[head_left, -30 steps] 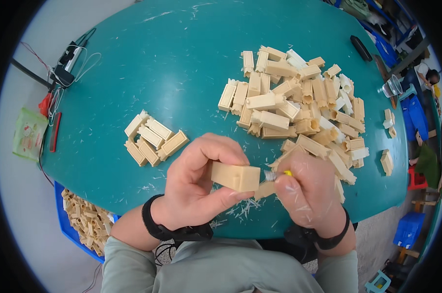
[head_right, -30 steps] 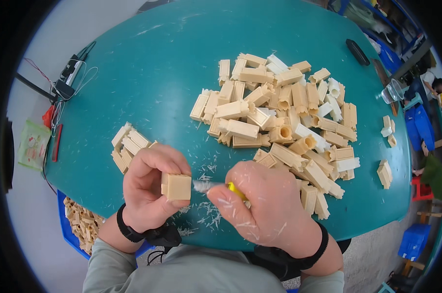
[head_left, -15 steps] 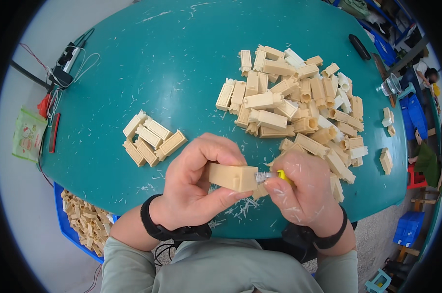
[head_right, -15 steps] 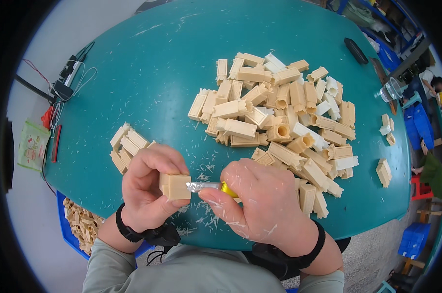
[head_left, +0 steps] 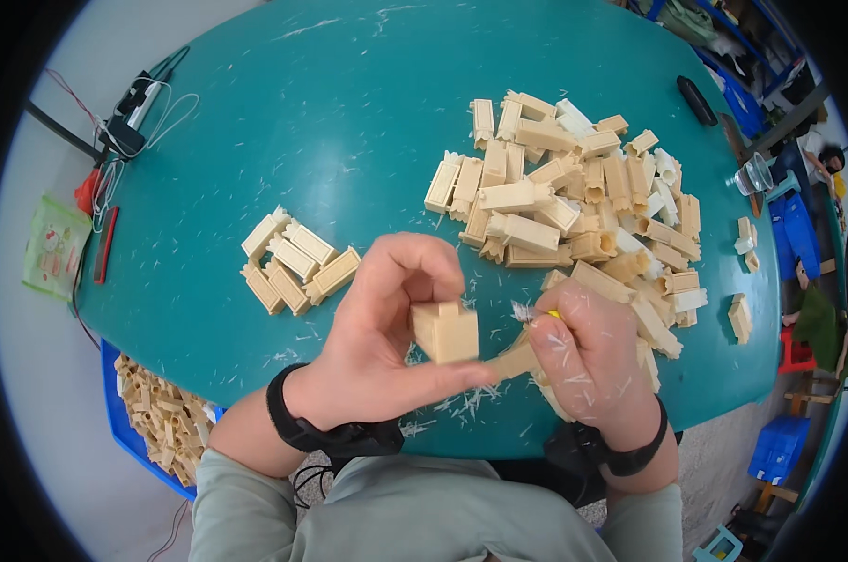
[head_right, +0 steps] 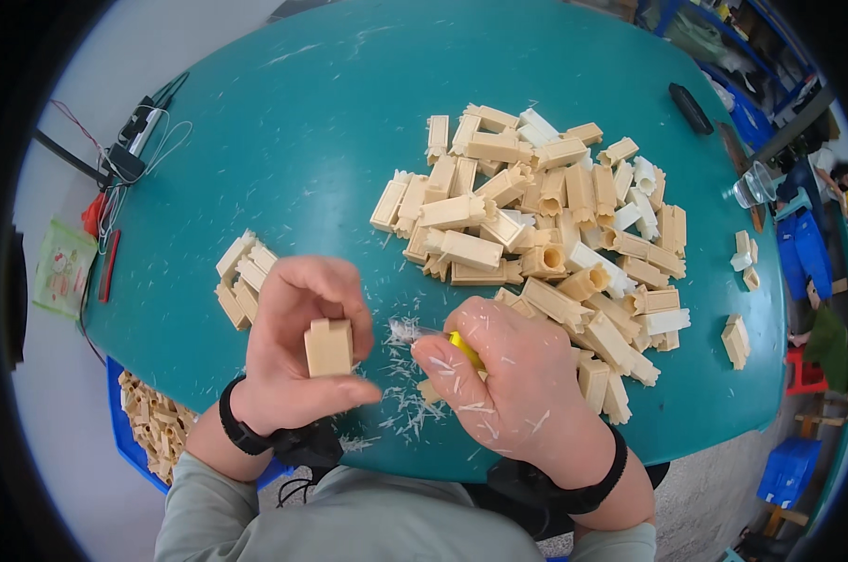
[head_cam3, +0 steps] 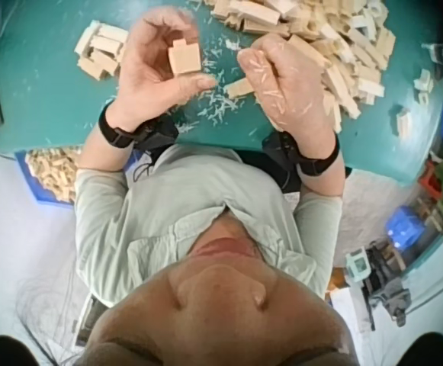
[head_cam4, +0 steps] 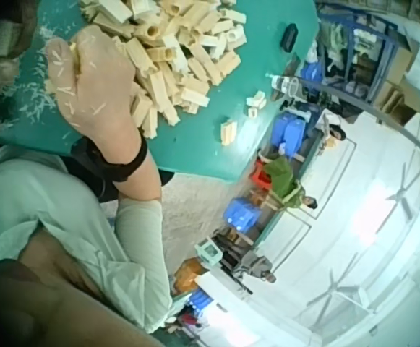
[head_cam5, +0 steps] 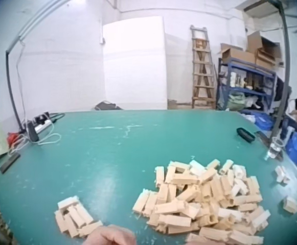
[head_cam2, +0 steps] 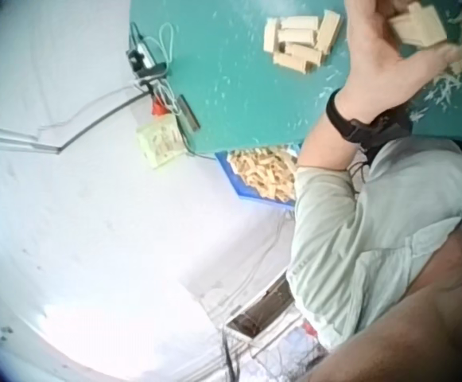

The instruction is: The person carves small rectangular wooden blocks using a yellow-handled utility knife. They hold each block in their left hand and carefully shave off thin layers of wood with the knife in their right hand, creating fine wood shavings. The person works on multiple blocks sequentially, placing the finished pieces into a blue bin on the left side of the table.

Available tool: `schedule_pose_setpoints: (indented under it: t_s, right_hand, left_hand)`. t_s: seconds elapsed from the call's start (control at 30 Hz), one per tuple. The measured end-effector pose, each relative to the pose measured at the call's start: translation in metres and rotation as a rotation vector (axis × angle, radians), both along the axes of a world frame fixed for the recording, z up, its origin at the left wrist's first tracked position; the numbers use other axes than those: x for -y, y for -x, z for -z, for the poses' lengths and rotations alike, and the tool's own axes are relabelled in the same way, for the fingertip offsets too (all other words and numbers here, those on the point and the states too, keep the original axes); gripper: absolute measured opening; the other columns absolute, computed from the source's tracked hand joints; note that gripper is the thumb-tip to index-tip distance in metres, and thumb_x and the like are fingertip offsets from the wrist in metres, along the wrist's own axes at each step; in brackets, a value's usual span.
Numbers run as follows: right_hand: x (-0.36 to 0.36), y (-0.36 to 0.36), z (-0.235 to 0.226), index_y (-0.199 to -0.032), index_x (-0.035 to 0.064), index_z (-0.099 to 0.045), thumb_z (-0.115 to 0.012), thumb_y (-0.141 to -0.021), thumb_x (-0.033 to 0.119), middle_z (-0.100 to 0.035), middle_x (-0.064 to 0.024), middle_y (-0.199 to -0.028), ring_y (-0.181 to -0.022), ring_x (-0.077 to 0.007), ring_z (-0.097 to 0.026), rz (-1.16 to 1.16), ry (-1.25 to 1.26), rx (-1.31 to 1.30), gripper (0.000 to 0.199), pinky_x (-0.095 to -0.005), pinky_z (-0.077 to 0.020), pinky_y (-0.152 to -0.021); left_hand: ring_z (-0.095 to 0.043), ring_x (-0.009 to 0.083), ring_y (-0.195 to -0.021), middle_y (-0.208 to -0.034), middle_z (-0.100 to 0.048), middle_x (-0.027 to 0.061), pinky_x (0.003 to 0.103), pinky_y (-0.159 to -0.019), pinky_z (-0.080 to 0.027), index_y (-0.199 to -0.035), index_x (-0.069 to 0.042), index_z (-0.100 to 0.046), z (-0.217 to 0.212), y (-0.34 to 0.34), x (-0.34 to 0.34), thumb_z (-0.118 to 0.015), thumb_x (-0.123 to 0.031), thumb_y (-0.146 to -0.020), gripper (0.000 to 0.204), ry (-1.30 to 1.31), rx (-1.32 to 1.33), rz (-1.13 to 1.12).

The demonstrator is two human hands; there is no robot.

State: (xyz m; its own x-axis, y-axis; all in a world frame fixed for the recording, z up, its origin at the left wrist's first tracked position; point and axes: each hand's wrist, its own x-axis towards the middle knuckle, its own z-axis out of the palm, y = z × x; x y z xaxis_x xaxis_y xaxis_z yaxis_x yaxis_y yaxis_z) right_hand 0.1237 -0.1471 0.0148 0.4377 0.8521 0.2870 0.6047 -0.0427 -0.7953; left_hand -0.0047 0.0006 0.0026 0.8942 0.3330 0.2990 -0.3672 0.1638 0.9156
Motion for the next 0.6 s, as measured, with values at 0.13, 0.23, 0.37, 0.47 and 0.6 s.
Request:
schedule_pose_setpoints:
  t_s: [0.13, 0.23, 0.37, 0.47, 0.6]
  right_hand:
    - [0.001, 0.001, 0.001, -0.072, 0.0039, -0.054, -0.064, -0.079, 0.024, -0.051, -0.0097, -0.061, -0.052, -0.0278, -0.051, -0.069, -0.028, 0.006, 0.023, -0.0338, -0.0391, -0.046]
    - [0.003, 0.000, 0.001, -0.072, 0.0045, -0.053, -0.065, -0.079, 0.025, -0.051, -0.0091, -0.061, -0.051, -0.0269, -0.051, -0.094, -0.046, 0.045, 0.025, -0.0333, -0.0386, -0.045]
    - [0.003, -0.001, 0.003, -0.071, 0.0052, -0.053, -0.067, -0.077, 0.027, -0.050, -0.0082, -0.060, -0.049, -0.0250, -0.050, -0.101, -0.066, 0.100, 0.027, -0.0322, -0.0375, -0.043]
    - [0.001, 0.000, 0.006, -0.070, 0.0053, -0.052, -0.068, -0.077, 0.027, -0.049, -0.0077, -0.058, -0.047, -0.0245, -0.049, -0.096, -0.099, 0.101, 0.028, -0.0320, -0.0364, -0.042]
    - [0.000, 0.001, 0.008, -0.070, 0.0058, -0.051, -0.068, -0.077, 0.028, -0.048, -0.0068, -0.057, -0.046, -0.0240, -0.048, -0.090, -0.093, 0.131, 0.029, -0.0313, -0.0356, -0.041]
  left_hand:
    - [-0.048, 0.0123, -0.084, -0.098, -0.047, 0.0057, 0.024, -0.072, -0.040, -0.099, -0.005, -0.047, 0.007, 0.003, -0.008, -0.073, -0.001, -0.070, 0.039, -0.266, -0.005, -0.046]
    - [-0.054, 0.0161, -0.079, -0.094, -0.050, 0.0083, 0.027, -0.067, -0.044, -0.106, -0.005, -0.042, 0.006, -0.001, -0.023, -0.071, -0.016, -0.077, 0.043, -0.684, -0.018, -0.037]
    - [-0.055, 0.0172, -0.084, -0.093, -0.053, 0.0095, 0.027, -0.072, -0.044, -0.109, -0.005, -0.041, -0.002, 0.000, -0.014, -0.066, -0.019, -0.081, 0.041, -0.599, -0.079, -0.047]
    - [-0.054, 0.0171, -0.084, -0.093, -0.054, 0.0107, 0.027, -0.072, -0.043, -0.108, -0.005, -0.040, 0.007, 0.001, -0.003, -0.064, -0.016, -0.082, 0.038, -0.220, -0.059, -0.014]
    - [-0.053, 0.0167, -0.083, -0.093, -0.053, 0.0116, 0.027, -0.072, -0.043, -0.105, -0.006, -0.039, 0.007, 0.001, -0.003, -0.063, -0.015, -0.083, 0.034, -0.223, -0.038, 0.018]
